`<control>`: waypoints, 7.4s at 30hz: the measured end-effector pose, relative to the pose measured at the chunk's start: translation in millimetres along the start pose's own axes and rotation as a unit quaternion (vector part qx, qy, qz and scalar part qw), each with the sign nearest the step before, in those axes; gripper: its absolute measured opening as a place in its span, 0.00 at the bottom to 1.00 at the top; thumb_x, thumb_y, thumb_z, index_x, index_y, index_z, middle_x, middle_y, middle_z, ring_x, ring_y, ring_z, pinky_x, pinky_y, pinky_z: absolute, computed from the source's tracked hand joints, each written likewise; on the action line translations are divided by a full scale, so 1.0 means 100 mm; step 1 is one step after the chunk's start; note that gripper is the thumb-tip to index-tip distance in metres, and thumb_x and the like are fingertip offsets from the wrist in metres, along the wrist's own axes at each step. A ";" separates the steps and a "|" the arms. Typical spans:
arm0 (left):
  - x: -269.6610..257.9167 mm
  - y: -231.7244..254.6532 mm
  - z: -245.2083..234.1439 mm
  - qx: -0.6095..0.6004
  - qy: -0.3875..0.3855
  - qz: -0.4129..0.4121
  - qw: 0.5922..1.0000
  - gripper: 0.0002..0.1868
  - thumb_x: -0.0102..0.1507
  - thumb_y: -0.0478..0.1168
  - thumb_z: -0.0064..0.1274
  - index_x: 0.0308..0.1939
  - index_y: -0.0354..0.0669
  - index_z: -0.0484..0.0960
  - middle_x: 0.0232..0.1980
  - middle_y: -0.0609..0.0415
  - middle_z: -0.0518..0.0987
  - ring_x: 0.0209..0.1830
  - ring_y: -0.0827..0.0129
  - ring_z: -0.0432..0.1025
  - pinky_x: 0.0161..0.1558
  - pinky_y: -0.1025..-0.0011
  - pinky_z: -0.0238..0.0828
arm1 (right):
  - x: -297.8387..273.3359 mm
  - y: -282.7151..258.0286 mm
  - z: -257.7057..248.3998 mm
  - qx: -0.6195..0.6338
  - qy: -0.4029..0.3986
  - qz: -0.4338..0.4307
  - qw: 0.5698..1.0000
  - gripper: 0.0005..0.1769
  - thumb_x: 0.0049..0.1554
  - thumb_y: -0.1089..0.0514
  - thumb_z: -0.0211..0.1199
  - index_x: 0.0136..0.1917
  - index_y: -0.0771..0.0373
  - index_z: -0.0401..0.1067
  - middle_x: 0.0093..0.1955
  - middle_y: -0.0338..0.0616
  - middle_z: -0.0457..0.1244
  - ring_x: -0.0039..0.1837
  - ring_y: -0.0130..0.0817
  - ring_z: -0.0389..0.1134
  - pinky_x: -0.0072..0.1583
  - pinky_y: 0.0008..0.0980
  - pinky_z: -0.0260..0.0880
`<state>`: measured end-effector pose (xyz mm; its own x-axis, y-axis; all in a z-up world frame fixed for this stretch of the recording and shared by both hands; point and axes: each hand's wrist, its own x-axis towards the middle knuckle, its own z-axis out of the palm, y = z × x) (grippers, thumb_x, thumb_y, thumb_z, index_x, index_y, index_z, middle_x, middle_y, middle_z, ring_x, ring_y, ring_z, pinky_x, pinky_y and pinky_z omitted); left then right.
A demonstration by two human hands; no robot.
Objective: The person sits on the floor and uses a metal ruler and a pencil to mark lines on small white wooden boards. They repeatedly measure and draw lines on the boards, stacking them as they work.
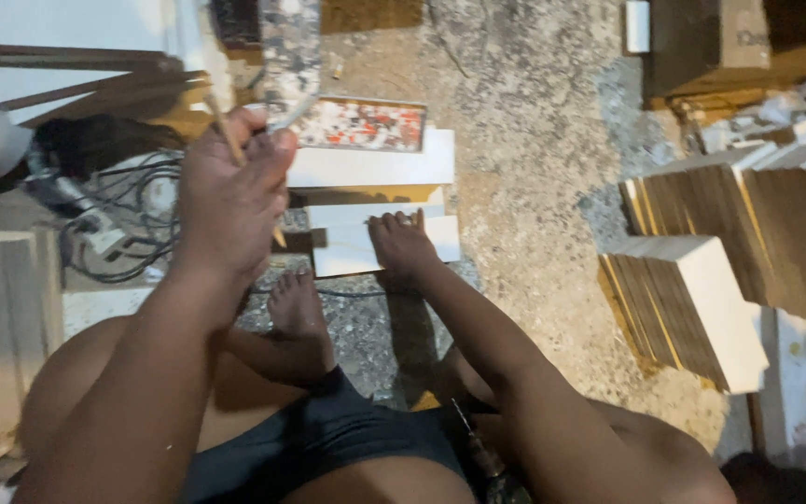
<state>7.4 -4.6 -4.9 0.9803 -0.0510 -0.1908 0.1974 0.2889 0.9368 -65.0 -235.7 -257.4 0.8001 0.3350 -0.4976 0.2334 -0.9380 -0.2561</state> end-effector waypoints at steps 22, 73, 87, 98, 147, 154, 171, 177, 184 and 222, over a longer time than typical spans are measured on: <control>0.14 -0.48 -0.81 0.099 -0.036 -0.106 0.989 0.11 0.87 0.59 0.55 0.59 0.65 0.73 0.31 0.81 0.64 0.25 0.99 0.53 0.33 0.91 0.48 | -4.00 3.99 0.04 -0.037 0.069 0.493 0.866 0.74 0.53 0.30 0.82 0.90 0.78 0.49 0.84 0.83 0.57 0.74 0.76 0.70 0.79 0.71 0.60; -0.10 0.14 -0.14 0.002 0.011 0.005 1.000 0.27 0.73 0.40 0.64 0.73 0.27 0.77 0.44 0.56 0.80 0.29 0.84 0.67 0.28 0.84 0.64 | 0.10 0.22 0.33 -0.061 0.136 -0.085 0.985 0.44 0.57 0.44 0.69 0.79 0.67 0.63 0.73 0.61 0.66 0.69 0.58 0.68 0.68 0.59 0.60; -0.12 0.33 -0.16 0.018 0.019 -0.041 0.999 0.31 0.75 0.39 0.59 0.79 0.27 0.72 0.54 0.51 0.81 0.27 0.87 0.64 0.23 0.88 0.60 | -0.62 0.82 0.05 -0.106 0.043 -0.077 0.990 0.72 0.52 0.26 0.81 0.92 0.60 0.48 0.90 0.59 0.51 0.88 0.60 0.54 0.85 0.71 0.48; 0.11 -0.73 -1.29 0.039 -0.085 -0.090 0.992 0.13 0.86 0.47 0.49 0.75 0.60 0.71 0.51 0.75 0.70 0.38 0.93 0.63 0.42 0.89 0.60 | -3.27 3.35 -0.09 -0.059 0.105 0.282 0.952 0.64 0.47 0.40 0.88 0.86 0.62 0.59 0.82 0.64 0.59 0.70 0.69 0.70 0.68 0.63 0.73; -0.01 -0.30 -0.25 0.035 0.016 0.030 0.999 0.28 0.73 0.35 0.64 0.75 0.27 0.76 0.54 0.51 0.84 0.43 0.79 0.76 0.44 0.84 0.72 | -1.20 1.00 -0.47 -0.084 0.048 0.046 0.994 0.42 0.66 0.50 0.54 0.88 0.68 0.54 0.83 0.72 0.59 0.82 0.74 0.62 0.77 0.85 0.55; -0.15 -0.14 -0.34 0.079 0.031 0.020 0.996 0.25 0.73 0.39 0.62 0.72 0.30 0.79 0.53 0.50 0.83 0.47 0.74 0.79 0.48 0.77 0.81 | -0.38 0.37 -0.18 -0.122 0.042 -0.012 0.992 0.65 0.49 0.44 0.79 0.90 0.64 0.52 0.79 0.63 0.62 0.77 0.62 0.65 0.70 0.69 0.62; -0.39 0.37 -0.32 0.331 0.041 -0.106 0.937 0.24 0.74 0.57 0.57 0.70 0.54 0.85 0.53 0.63 0.92 0.41 0.78 0.85 0.41 0.72 0.80 | -0.28 0.20 -0.48 0.050 0.132 0.023 0.990 0.63 0.51 0.52 0.82 0.91 0.61 0.53 0.87 0.63 0.57 0.80 0.62 0.64 0.79 0.68 0.59; -0.36 -0.25 -0.27 0.068 0.014 0.022 0.997 0.13 0.75 0.35 0.63 0.60 0.32 0.83 0.42 0.58 0.74 0.33 0.79 0.69 0.37 0.80 0.68 | -0.90 0.44 -1.10 0.246 0.531 -0.116 0.802 0.06 0.64 0.70 0.73 0.50 0.64 0.77 0.44 0.49 0.70 0.44 0.52 0.77 0.50 0.41 0.79; -0.49 -0.79 0.06 0.015 0.035 0.040 0.998 0.15 0.69 0.41 0.71 0.53 0.37 0.87 0.40 0.60 0.77 0.36 0.79 0.73 0.38 0.82 0.70 | -1.51 -0.69 -1.41 0.276 0.531 -0.241 0.764 0.05 0.62 0.67 0.74 0.45 0.69 0.80 0.39 0.53 0.71 0.37 0.52 0.75 0.42 0.41 0.76; -1.03 -1.66 -0.16 -0.009 0.123 -0.086 0.989 0.19 0.76 0.41 0.61 0.65 0.30 0.82 0.34 0.57 0.76 0.28 0.74 0.72 0.32 0.76 0.68 | -1.76 0.29 -1.16 0.225 0.421 -0.148 0.866 0.10 0.65 0.67 0.80 0.47 0.61 0.79 0.43 0.46 0.73 0.43 0.48 0.76 0.49 0.38 0.75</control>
<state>-126.3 -32.1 -145.7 0.9008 0.1326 -0.4136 0.3577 0.3136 0.8796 -135.1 -332.3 -80.9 0.9058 0.1940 0.3766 0.4094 -0.6299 -0.6600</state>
